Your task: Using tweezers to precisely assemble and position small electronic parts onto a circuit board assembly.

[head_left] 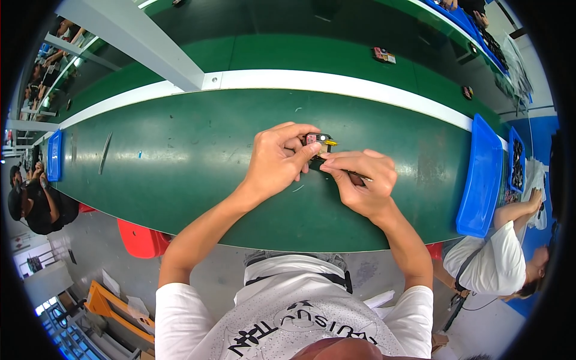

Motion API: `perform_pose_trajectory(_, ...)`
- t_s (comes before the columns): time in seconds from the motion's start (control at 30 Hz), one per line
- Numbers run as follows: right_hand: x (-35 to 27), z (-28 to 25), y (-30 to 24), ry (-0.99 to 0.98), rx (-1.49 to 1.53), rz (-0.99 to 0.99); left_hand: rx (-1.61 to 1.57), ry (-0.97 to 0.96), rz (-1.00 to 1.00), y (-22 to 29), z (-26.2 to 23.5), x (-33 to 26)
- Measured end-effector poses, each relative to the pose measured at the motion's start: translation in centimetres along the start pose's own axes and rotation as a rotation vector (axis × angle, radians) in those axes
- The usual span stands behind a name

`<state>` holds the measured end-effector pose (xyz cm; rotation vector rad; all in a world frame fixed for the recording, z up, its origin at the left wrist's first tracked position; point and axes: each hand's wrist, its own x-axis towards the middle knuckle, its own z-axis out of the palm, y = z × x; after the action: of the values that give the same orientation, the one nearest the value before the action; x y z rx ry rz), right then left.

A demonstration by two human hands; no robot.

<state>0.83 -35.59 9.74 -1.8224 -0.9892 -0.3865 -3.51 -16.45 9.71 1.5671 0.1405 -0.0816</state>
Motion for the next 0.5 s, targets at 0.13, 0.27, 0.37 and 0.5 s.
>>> perform_pose_trajectory(0.13,-0.2,0.3,0.1,-0.008,-0.036,-0.037,-0.003,0.005,-0.022,-0.1,0.0,0.1)
perform_pose_trajectory(0.27,-0.3,0.4,0.3,-0.020,-0.044,-0.059,-0.022,-0.018,-0.086,0.1,-0.3,0.5)
perform_pose_trajectory(0.37,-0.3,0.4,0.3,-0.003,-0.047,-0.059,-0.057,-0.030,-0.092,0.0,-0.3,0.8)
perform_pose_trajectory(0.5,-0.4,0.2,0.8,-0.006,-0.019,-0.025,-0.064,-0.048,-0.113,0.0,-0.5,1.5)
